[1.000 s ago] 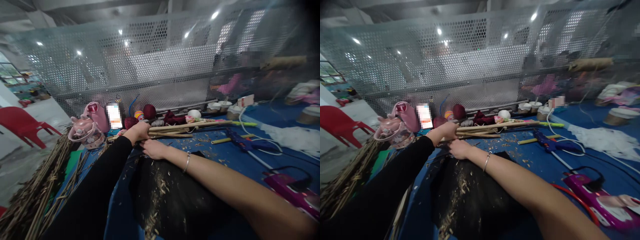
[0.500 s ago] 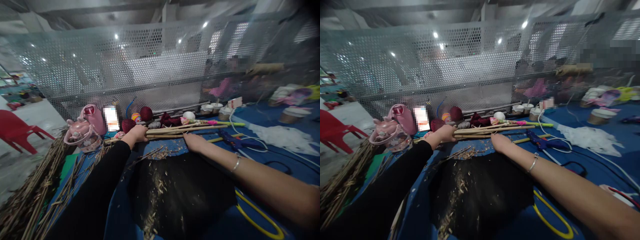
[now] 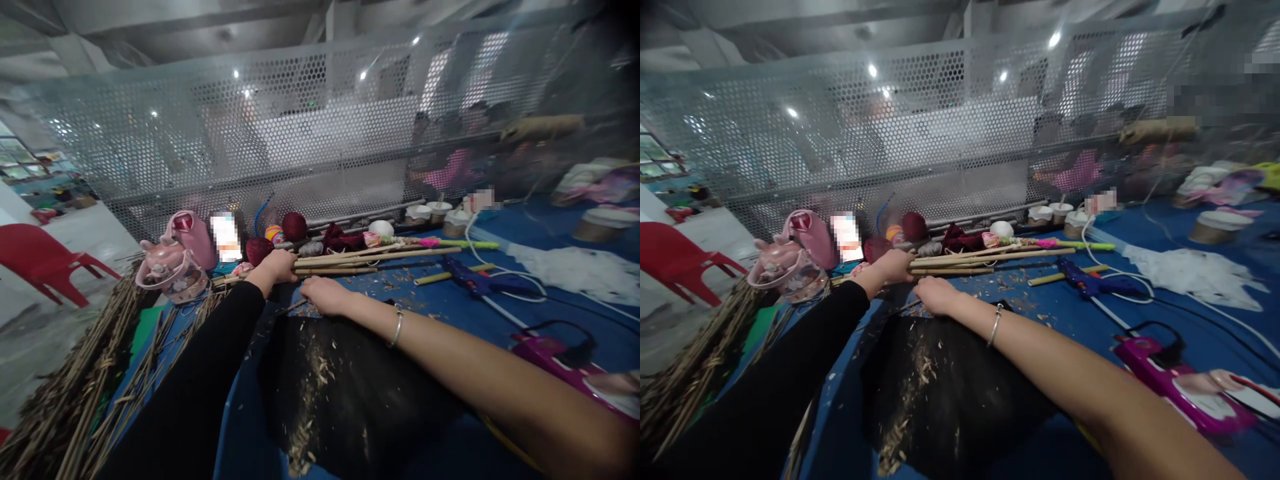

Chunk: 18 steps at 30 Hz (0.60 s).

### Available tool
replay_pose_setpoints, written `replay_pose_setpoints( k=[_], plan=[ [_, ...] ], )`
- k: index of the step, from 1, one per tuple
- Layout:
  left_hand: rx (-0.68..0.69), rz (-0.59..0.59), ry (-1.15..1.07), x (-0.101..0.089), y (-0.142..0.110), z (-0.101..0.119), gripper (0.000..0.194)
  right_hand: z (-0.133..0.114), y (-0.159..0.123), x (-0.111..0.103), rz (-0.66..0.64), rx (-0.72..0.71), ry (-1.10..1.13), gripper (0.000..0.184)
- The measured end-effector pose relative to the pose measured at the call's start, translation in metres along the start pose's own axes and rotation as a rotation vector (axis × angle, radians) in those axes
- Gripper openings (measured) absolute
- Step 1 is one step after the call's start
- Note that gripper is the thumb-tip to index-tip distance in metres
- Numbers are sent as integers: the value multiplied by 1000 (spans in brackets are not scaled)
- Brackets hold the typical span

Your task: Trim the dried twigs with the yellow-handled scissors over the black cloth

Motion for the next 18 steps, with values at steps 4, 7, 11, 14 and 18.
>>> replay_pose_setpoints(
  k=[4, 7, 11, 14, 18],
  plan=[
    [-5, -12, 6, 1, 2, 0, 46, 1, -3, -5, -19, -15, 67, 21],
    [-9, -27, 1, 2, 4, -1, 48, 9, -13, -14, 3, -46, 124, 27],
    [-21, -30, -4, 3, 3, -2, 50, 33, -21, -16, 14, -11, 144, 30],
    [-16, -22, 4, 2, 2, -1, 49, 51, -24, -20, 46, 112, 55, 29],
    [-31, -30, 16, 2, 3, -3, 50, 33, -43, -34, 68, 259, -15, 26]
  ],
)
Point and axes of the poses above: each hand's wrist, its own y-axis towards the middle knuckle, its own x-axis out of the palm, z = x × y, the point moved 8 cm from there along y, towards the middle knuckle, and after that the axes turned 6 degrees about z, right-handed, at the moved point
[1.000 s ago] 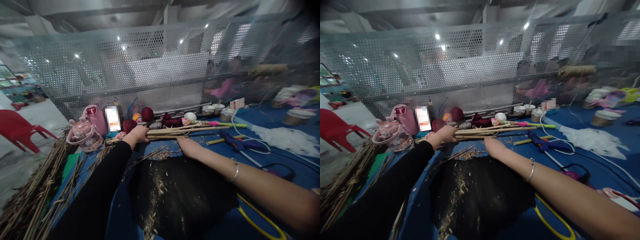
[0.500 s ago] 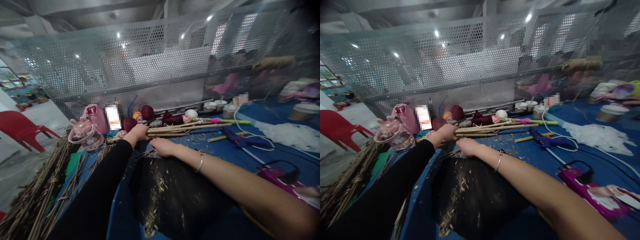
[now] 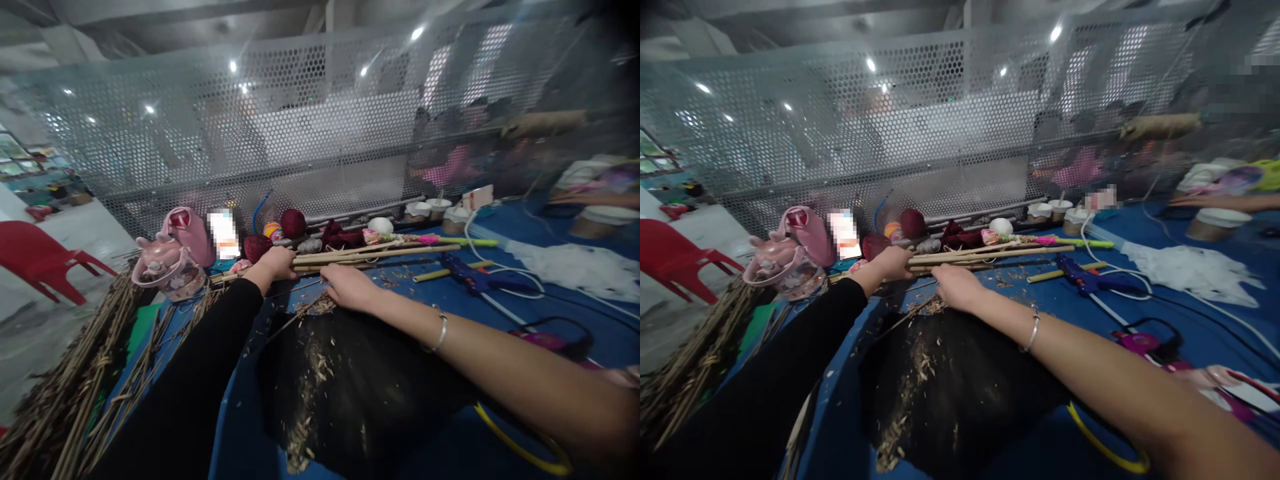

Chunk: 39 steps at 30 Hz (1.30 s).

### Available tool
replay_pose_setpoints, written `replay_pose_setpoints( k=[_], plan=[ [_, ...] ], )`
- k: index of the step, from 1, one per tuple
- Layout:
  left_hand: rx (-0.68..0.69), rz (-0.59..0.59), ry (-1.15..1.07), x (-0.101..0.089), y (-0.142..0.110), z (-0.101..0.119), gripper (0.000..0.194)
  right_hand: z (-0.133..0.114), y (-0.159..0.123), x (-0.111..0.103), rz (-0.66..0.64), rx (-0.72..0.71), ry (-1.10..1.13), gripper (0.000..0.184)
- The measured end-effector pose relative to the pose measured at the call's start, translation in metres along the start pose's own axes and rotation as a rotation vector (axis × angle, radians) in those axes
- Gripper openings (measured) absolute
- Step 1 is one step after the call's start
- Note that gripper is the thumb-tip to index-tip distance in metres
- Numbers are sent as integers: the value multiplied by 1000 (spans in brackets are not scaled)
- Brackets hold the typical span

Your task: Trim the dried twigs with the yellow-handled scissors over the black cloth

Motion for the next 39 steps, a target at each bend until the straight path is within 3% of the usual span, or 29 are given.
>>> replay_pose_setpoints(
  k=[5, 8, 12, 15, 17, 19, 21, 23, 25, 27, 30, 35, 39],
  plan=[
    [-9, -14, -3, 1, -1, 1, 51, -98, -76, 4, -215, -371, 160, 30],
    [-17, -3, -9, 1, -2, 1, 52, -116, -102, 12, -232, -344, 170, 43],
    [-6, 15, -14, 2, -2, 2, 51, -113, -111, 15, -237, -370, 274, 49],
    [-7, 19, -15, 3, -1, 2, 50, -110, -112, 7, -243, -441, 395, 53],
    [-10, 19, -11, 4, -1, 1, 50, -97, -102, 0, -189, -403, 440, 46],
    [-8, 25, -5, 4, -1, 1, 50, -66, -82, -2, -86, -246, 401, 33],
    [-3, 35, -3, 4, -1, 1, 49, -20, -58, 4, -19, -18, 275, 31],
    [3, 36, -8, 3, -1, 2, 49, 20, -38, 20, -88, 119, 144, 38],
    [-1, 24, -11, 4, -1, 1, 50, 38, -23, 39, -236, 97, 134, 51],
    [-11, 16, -8, 4, -2, 1, 50, 36, -12, 49, -315, 7, 165, 60],
    [-16, 17, -4, 2, -3, 1, 50, 16, -1, 49, -326, -99, 179, 63],
    [-29, -2, -13, 1, -5, 1, 50, -8, 10, 46, -309, -110, 139, 65],
    [-34, 23, -20, -1, -5, 1, 48, -21, 10, 40, -224, -241, 234, 47]
  ],
)
Point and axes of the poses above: each hand's wrist, its own y-axis towards the middle knuckle, its own x-axis out of the palm, z = x × y, the point moved 8 cm from there along y, towards the middle knuckle, and after that the axes turned 6 degrees about z, right-handed, at the moved point
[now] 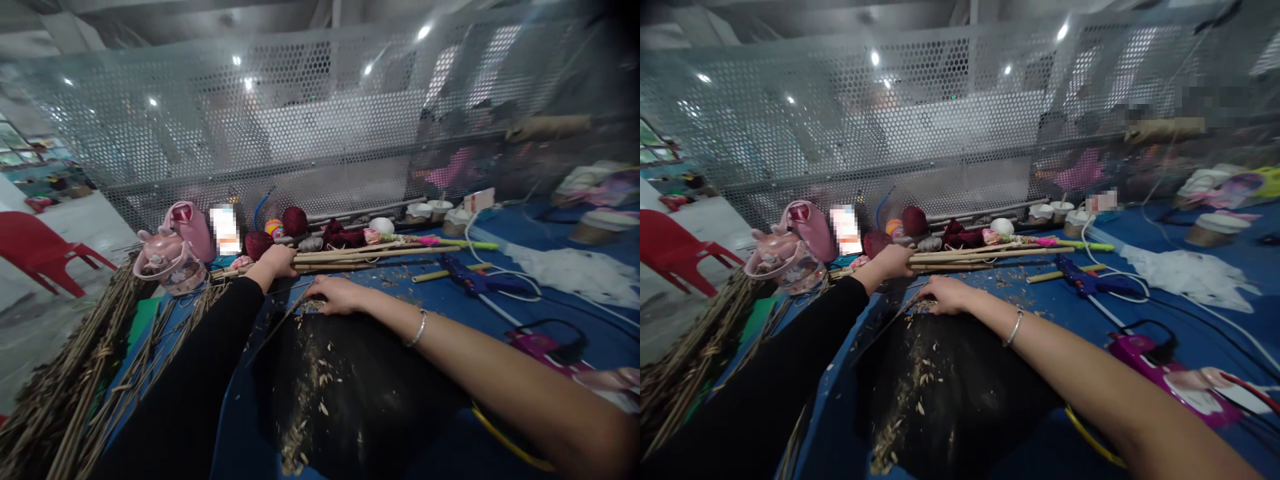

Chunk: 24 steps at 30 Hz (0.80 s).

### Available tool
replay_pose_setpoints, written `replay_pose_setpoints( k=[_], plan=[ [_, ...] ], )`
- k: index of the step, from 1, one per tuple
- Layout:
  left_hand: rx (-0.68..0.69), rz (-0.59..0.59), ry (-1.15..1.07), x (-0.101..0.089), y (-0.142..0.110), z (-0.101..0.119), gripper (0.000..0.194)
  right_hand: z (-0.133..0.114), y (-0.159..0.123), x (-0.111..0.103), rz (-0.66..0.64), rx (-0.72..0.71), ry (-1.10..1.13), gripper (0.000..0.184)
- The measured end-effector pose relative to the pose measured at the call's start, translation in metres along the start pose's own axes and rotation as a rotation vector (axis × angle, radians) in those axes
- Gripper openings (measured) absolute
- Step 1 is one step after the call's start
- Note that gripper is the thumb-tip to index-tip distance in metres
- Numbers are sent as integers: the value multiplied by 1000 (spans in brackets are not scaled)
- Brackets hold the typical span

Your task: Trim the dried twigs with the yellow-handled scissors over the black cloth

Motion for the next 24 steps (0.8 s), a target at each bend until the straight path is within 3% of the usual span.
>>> replay_pose_setpoints(
  k=[3, 5, 14, 18, 21, 24],
  plan=[
    [17, 24, -3, -1, 0, 1, 47, -6, -2, -5, 80, -103, 76, 29],
    [21, 29, -6, 0, 1, 2, 46, -5, -2, -6, 105, -97, 77, 21],
    [-4, -3, 2, 1, 3, 0, 46, -8, -12, -13, 261, 5, -49, 21],
    [1, 0, 7, -2, 1, 2, 44, 10, -23, -21, 282, 105, -20, 21],
    [-5, -1, 10, -4, 1, 2, 45, 29, -33, -40, 337, 210, 79, 21],
    [-10, -12, 22, -2, 2, 1, 46, 32, -47, -58, 381, 272, 163, 19]
  ],
)
Point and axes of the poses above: each hand's wrist, its own y-axis towards the middle knuckle, its own x-axis out of the palm, z = x × y, the point moved 8 cm from there along y, towards the middle knuckle, and after that the axes turned 6 degrees about z, right-handed, at the moved point
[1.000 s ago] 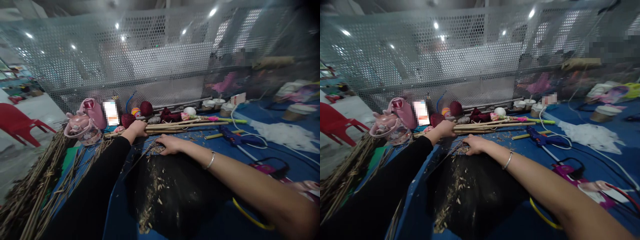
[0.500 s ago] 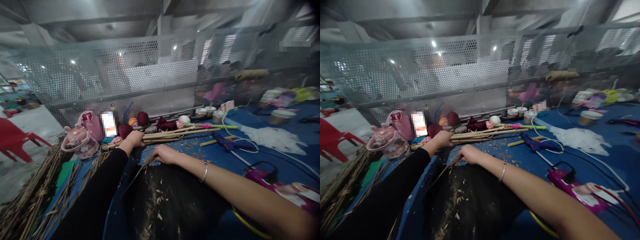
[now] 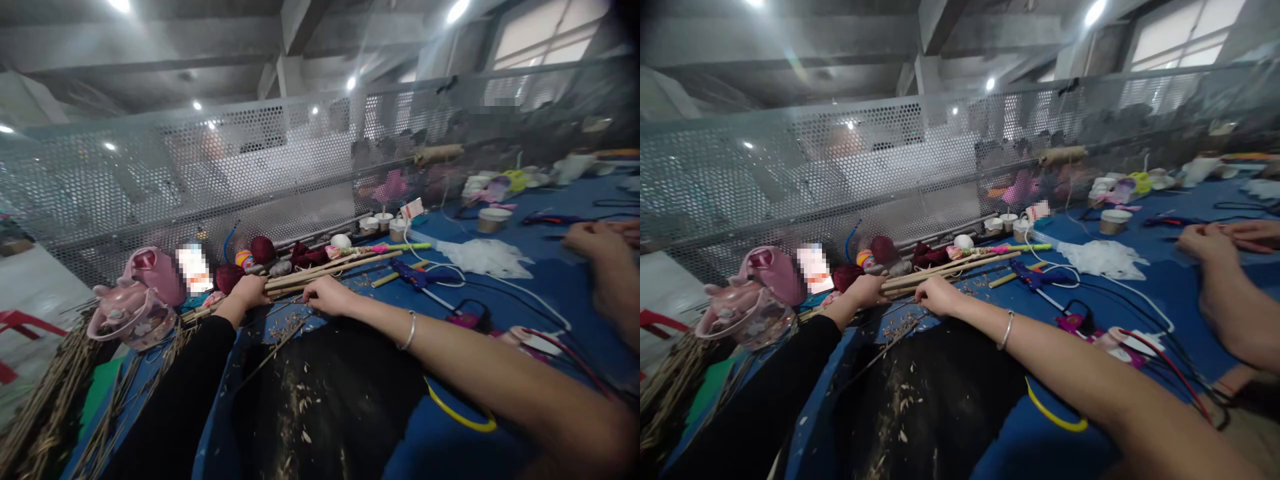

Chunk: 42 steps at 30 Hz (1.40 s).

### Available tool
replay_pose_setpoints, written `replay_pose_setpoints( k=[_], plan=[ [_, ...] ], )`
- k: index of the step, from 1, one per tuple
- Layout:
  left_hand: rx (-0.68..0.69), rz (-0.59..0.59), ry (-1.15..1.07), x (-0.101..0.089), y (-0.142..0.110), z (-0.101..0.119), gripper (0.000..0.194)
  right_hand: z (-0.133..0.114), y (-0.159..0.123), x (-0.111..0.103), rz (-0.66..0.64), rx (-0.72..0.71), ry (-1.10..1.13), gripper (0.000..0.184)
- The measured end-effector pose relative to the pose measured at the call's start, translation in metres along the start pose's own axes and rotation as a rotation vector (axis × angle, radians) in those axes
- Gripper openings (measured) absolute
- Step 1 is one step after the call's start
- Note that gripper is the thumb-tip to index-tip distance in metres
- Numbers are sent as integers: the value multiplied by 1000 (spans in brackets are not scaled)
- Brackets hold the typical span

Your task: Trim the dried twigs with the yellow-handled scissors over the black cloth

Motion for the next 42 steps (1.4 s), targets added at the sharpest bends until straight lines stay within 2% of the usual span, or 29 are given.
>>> replay_pose_setpoints(
  k=[2, 7, 9, 11, 13, 15, 17, 20, 22, 26, 28, 29, 33, 35, 37, 39, 42],
  plan=[
    [-1, 6, 11, 1, 0, -1, 44, -9, -11, -3, -60, 13, 38, 17],
    [-12, 12, -1, 1, -1, 0, 42, -40, -47, 13, -289, -63, 130, 17],
    [-13, 9, -6, 0, -2, 0, 43, -40, -55, 10, -298, -106, 149, 20],
    [-17, 8, -2, 0, -2, 0, 43, -21, -55, -1, -233, -61, 89, 25],
    [-17, 5, 2, 1, -2, -1, 42, 14, -56, -15, -171, 93, -110, 29],
    [-7, 2, -1, 1, -1, 0, 42, 54, -66, -23, -196, 314, -398, 31],
    [-1, 5, -8, 1, -1, 0, 42, 75, -78, -20, -271, 391, -503, 36],
    [-18, 4, -1, 0, -2, 0, 42, 74, -83, -4, -308, 267, -425, 18],
    [-28, -4, 12, -1, -3, 0, 42, 68, -80, 0, -283, 186, -404, 15],
    [-25, -10, 14, -4, -4, 2, 41, 68, -80, -24, -164, 254, -514, 18],
    [-30, -13, 12, -4, -5, 2, 41, 64, -97, -38, -145, 293, -532, 19],
    [-33, -13, 14, -3, -4, 2, 41, 62, -111, -41, -176, 299, -513, 21],
    [-22, -12, 30, 1, -2, 1, 44, 65, -192, -37, -296, 447, -485, 32],
    [-7, -10, 36, 3, -1, 1, 44, 66, -224, -27, -259, 436, -393, 43],
    [1, -8, 40, 4, 0, 1, 45, 67, -242, -26, -91, 406, -318, 43],
    [0, -11, 37, 4, 0, 1, 45, 71, -249, -24, 34, 410, -253, 35],
    [-2, -14, 22, 3, -1, 1, 44, 74, -242, -21, 126, 411, -199, 32]
  ],
)
Point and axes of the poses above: each hand's wrist, its own y-axis towards the middle knuckle, its own x-axis out of the palm, z = x × y, the point moved 8 cm from there along y, towards the middle knuckle, and after that the axes turned 6 degrees about z, right-handed, at the moved point
